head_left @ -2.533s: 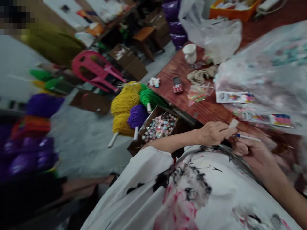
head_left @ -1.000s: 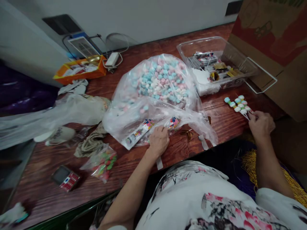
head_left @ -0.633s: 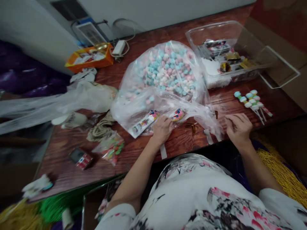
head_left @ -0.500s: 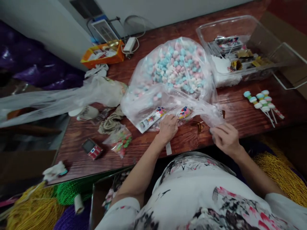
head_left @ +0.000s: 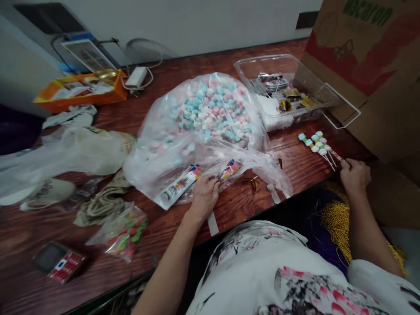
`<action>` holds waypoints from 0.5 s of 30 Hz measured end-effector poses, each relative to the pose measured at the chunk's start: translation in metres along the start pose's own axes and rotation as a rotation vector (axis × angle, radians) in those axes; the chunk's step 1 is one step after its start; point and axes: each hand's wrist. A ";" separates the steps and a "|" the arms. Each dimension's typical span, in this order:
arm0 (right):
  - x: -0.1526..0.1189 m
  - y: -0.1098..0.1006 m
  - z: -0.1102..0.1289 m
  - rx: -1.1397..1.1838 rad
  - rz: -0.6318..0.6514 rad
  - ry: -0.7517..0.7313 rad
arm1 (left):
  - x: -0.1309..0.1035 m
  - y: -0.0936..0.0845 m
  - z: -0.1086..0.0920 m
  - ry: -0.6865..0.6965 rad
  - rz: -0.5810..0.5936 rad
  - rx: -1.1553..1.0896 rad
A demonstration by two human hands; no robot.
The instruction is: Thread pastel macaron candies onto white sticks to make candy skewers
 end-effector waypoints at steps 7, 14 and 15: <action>0.014 0.008 0.018 -0.093 0.178 -0.001 | -0.002 -0.001 -0.004 -0.116 -0.093 -0.102; 0.034 0.009 0.035 -0.105 0.236 0.066 | 0.000 0.003 -0.001 -0.064 -0.064 -0.090; 0.035 0.007 0.036 -0.099 0.227 0.059 | 0.000 0.004 -0.001 -0.072 -0.058 -0.088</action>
Point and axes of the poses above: each hand's wrist, its own x-axis towards the middle knuckle, its own y-axis out of the palm, z = x × y, and after that the axes turned 11 degrees about y, right-handed
